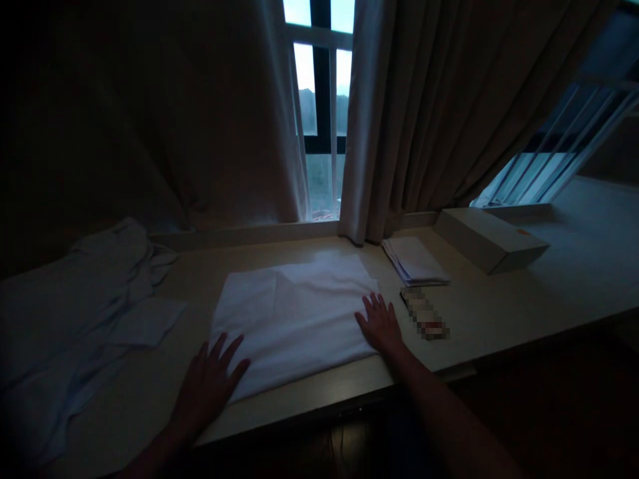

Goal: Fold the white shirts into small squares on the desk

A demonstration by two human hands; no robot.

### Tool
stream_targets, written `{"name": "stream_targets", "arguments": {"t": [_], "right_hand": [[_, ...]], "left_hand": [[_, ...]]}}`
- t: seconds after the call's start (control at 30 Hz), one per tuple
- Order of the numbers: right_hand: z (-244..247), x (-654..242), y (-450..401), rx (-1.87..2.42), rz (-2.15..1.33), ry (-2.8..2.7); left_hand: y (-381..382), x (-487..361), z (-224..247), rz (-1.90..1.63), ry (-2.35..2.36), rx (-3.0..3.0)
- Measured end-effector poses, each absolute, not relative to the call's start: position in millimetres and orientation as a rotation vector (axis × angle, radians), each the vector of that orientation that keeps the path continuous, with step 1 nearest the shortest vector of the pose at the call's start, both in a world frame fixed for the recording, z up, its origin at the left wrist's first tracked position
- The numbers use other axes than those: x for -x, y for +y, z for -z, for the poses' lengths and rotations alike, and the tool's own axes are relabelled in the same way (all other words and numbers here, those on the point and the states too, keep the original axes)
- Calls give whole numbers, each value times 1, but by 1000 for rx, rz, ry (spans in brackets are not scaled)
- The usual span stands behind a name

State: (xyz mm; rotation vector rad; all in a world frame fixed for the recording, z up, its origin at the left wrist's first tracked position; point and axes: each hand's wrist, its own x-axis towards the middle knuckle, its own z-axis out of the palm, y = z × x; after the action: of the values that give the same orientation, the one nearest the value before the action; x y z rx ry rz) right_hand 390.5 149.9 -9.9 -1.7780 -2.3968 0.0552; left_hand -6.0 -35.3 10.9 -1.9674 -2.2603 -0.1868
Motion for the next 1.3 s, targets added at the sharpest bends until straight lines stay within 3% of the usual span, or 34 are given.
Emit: {"name": "stream_targets", "arguments": {"t": [0.7, 0.83, 1.0, 1.1, 1.3], "right_hand": [[2, -383, 171, 1822, -119, -2408], [-20, -321, 150, 1708, -166, -2395], [-30, -178, 63, 967, -332, -2648], [-25, -132, 32, 900, -368, -2585], [-10, -207, 76, 1109, -409, -2588]], "left_hand": [[-7, 15, -1, 154, -2234, 1963], [-7, 15, -2, 103, -2210, 1984], [-6, 23, 7, 99, -2188, 1994], [-7, 28, 11, 56, -2161, 2017], [-4, 19, 7, 70, -2212, 1936]]}}
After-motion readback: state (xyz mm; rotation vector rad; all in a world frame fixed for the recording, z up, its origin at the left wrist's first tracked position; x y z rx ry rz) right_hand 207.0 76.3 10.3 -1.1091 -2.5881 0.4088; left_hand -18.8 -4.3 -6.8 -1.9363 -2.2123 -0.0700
